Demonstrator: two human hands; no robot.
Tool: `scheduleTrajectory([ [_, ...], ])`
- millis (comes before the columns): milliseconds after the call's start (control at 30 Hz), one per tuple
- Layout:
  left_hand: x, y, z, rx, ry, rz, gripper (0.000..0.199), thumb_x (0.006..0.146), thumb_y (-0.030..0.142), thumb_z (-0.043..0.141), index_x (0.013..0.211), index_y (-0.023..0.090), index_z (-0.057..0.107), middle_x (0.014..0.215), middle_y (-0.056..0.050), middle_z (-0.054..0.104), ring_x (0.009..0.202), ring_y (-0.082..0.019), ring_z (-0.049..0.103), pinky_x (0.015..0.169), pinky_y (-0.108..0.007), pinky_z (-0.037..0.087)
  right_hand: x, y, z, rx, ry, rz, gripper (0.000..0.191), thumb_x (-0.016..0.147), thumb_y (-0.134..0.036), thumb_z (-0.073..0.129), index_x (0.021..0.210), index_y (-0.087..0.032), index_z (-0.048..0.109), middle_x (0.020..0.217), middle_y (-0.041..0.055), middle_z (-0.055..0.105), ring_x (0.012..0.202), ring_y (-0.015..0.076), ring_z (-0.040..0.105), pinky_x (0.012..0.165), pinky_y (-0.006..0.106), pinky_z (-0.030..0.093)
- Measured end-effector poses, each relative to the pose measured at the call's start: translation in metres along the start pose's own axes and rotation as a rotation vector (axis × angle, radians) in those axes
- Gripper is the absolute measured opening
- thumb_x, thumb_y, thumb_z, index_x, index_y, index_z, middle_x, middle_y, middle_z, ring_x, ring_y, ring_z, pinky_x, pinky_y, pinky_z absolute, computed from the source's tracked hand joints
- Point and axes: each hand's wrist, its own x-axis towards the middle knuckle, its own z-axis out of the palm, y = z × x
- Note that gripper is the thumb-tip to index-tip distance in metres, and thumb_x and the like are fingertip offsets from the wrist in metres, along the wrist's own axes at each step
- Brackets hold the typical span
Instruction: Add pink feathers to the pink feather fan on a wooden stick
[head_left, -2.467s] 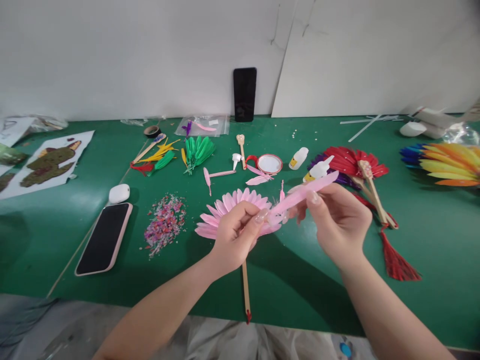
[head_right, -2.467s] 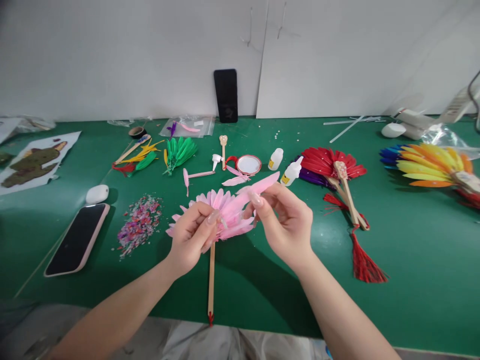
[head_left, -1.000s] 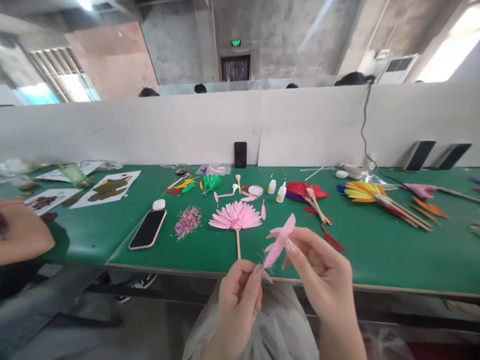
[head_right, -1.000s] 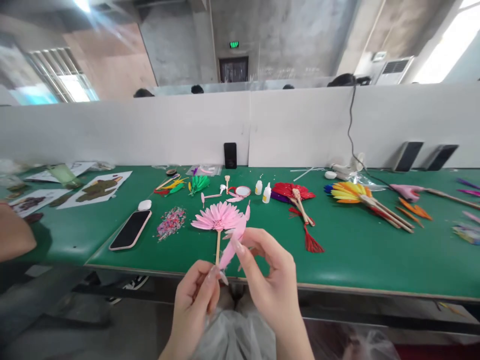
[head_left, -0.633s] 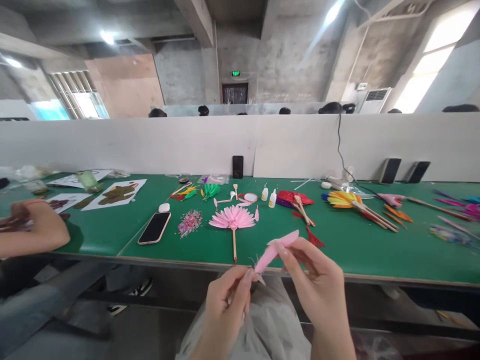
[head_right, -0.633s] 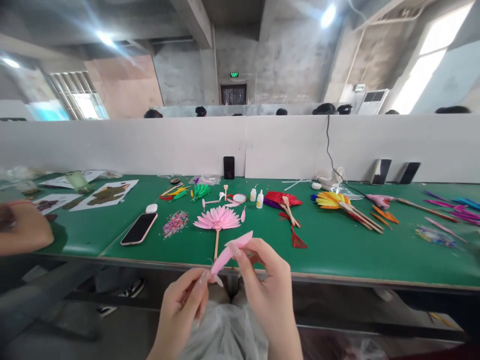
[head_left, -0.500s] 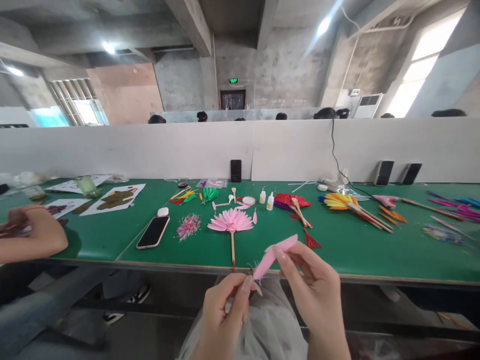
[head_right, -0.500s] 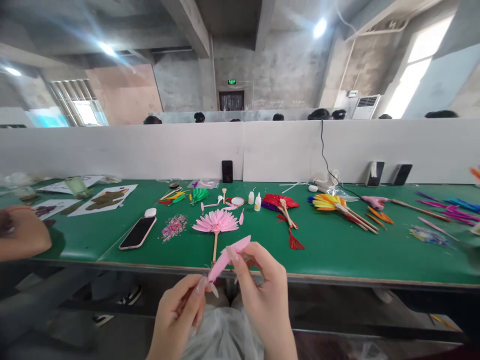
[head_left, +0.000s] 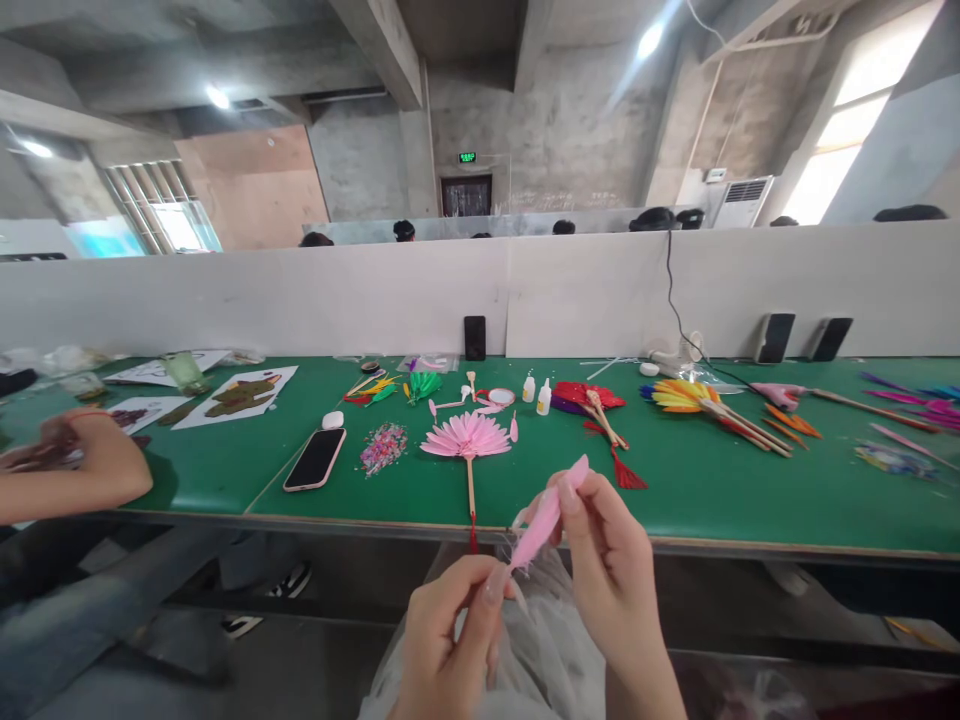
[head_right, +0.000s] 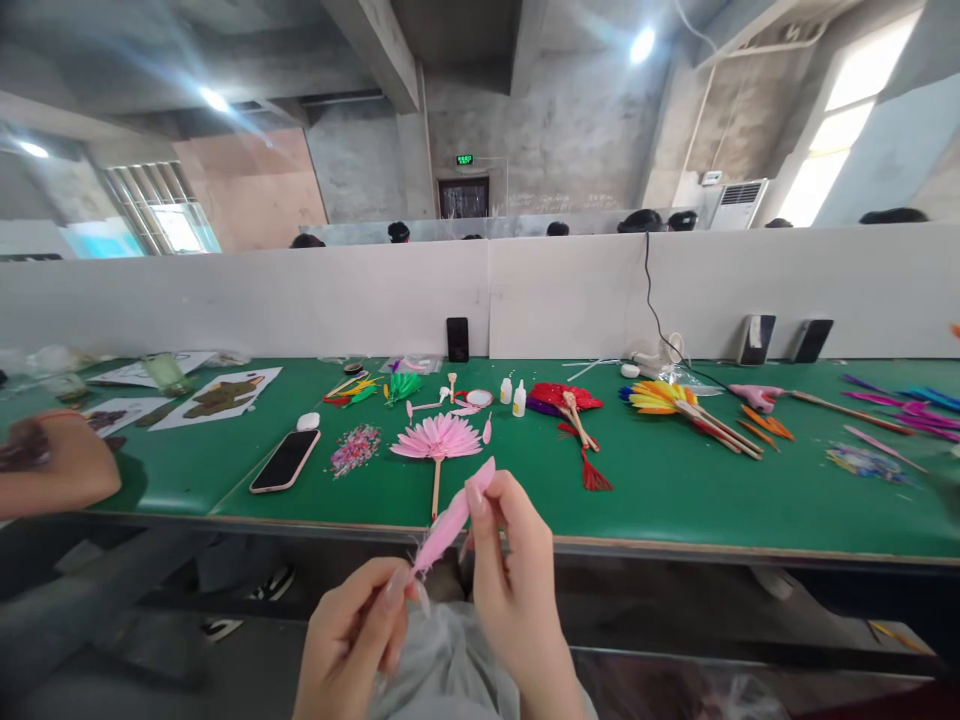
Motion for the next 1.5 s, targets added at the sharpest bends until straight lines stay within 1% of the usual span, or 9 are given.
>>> scheduleTrajectory([
  [200, 0.0, -0.001, 0.004, -0.064, -0.041, -0.072, 0.048, 0.079, 0.059, 0.05, 0.068, 0.013, 0.06, 0.036, 0.007, 0.033, 0.033, -0.004, 0.026, 0.038, -0.017, 0.023, -0.002, 0.007, 0.003, -0.1, 0.106, -0.082, 0.025, 0.096, -0.024, 0.037, 0.071, -0.022, 0.039, 0.06, -0.0049, 0.036, 0.05, 0.0104, 0.034, 0.051, 0.022, 0.035],
  [300, 0.0, -0.001, 0.007, -0.079, -0.052, -0.091, 0.049, 0.079, 0.06, 0.051, 0.069, 0.013, 0.061, 0.036, 0.007, 0.033, 0.033, -0.004, 0.026, 0.038, -0.017, 0.025, -0.003, 0.008, 0.005, -0.09, 0.129, -0.05, 0.024, 0.096, -0.026, 0.035, 0.074, -0.022, 0.042, 0.06, -0.0042, 0.037, 0.051, 0.0112, 0.035, 0.05, 0.023, 0.033],
  [433, -0.001, -0.001, 0.008, -0.105, -0.057, -0.113, 0.05, 0.078, 0.061, 0.051, 0.07, 0.013, 0.061, 0.037, 0.007, 0.034, 0.033, -0.003, 0.025, 0.038, -0.016, 0.024, -0.004, 0.006, 0.007, -0.033, 0.143, 0.017, 0.024, 0.097, -0.03, 0.032, 0.08, -0.021, 0.047, 0.061, -0.0032, 0.042, 0.051, 0.0114, 0.039, 0.049, 0.023, 0.035],
  [633, -0.001, -0.001, 0.006, -0.171, 0.005, -0.168, 0.05, 0.075, 0.062, 0.055, 0.07, 0.013, 0.061, 0.037, 0.007, 0.034, 0.034, -0.003, 0.026, 0.037, -0.015, 0.023, 0.0, 0.002, 0.001, 0.096, 0.123, 0.0, 0.027, 0.097, -0.031, 0.034, 0.085, -0.021, 0.055, 0.063, -0.0015, 0.054, 0.051, 0.0101, 0.052, 0.048, 0.021, 0.042],
  [767, -0.001, 0.001, 0.006, -0.174, 0.012, -0.179, 0.052, 0.073, 0.064, 0.057, 0.069, 0.012, 0.062, 0.038, 0.007, 0.034, 0.033, -0.003, 0.027, 0.037, -0.015, 0.023, -0.001, 0.0, -0.005, 0.106, 0.067, -0.027, 0.016, 0.094, -0.029, 0.045, 0.095, -0.022, 0.059, 0.066, -0.0009, 0.06, 0.056, 0.0105, 0.057, 0.047, 0.019, 0.044],
  [900, -0.001, 0.001, 0.007, -0.125, 0.024, -0.148, 0.05, 0.074, 0.063, 0.056, 0.069, 0.013, 0.061, 0.038, 0.006, 0.036, 0.033, -0.003, 0.029, 0.038, -0.015, 0.025, -0.002, 0.0, -0.006, 0.086, 0.034, -0.007, 0.009, 0.089, -0.025, 0.054, 0.095, -0.021, 0.059, 0.064, -0.001, 0.061, 0.056, 0.0114, 0.059, 0.048, 0.019, 0.045],
  [1067, -0.001, -0.002, 0.01, -0.05, 0.04, -0.08, 0.047, 0.078, 0.059, 0.054, 0.069, 0.013, 0.061, 0.037, 0.007, 0.035, 0.034, -0.004, 0.03, 0.039, -0.016, 0.028, -0.001, 0.0, -0.006, 0.065, 0.034, 0.019, 0.009, 0.088, -0.025, 0.054, 0.091, -0.02, 0.06, 0.07, 0.0022, 0.066, 0.059, 0.013, 0.059, 0.05, 0.021, 0.046],
  [1200, -0.001, -0.004, 0.009, -0.026, 0.015, -0.065, 0.046, 0.08, 0.057, 0.052, 0.071, 0.013, 0.063, 0.037, 0.007, 0.034, 0.033, -0.005, 0.029, 0.038, -0.017, 0.028, 0.001, 0.001, -0.007, 0.058, 0.055, 0.014, 0.009, 0.089, -0.025, 0.052, 0.088, -0.019, 0.06, 0.069, 0.002, 0.063, 0.056, 0.0114, 0.054, 0.048, 0.021, 0.043],
  [1500, -0.004, -0.003, 0.009, -0.005, -0.002, -0.052, 0.045, 0.081, 0.056, 0.05, 0.071, 0.014, 0.063, 0.038, 0.006, 0.035, 0.033, -0.005, 0.029, 0.038, -0.018, 0.025, -0.001, 0.005, -0.001, 0.036, 0.107, 0.033, 0.018, 0.092, -0.029, 0.047, 0.078, -0.02, 0.053, 0.058, -0.0038, 0.046, 0.047, 0.0085, 0.041, 0.041, 0.019, 0.035],
])
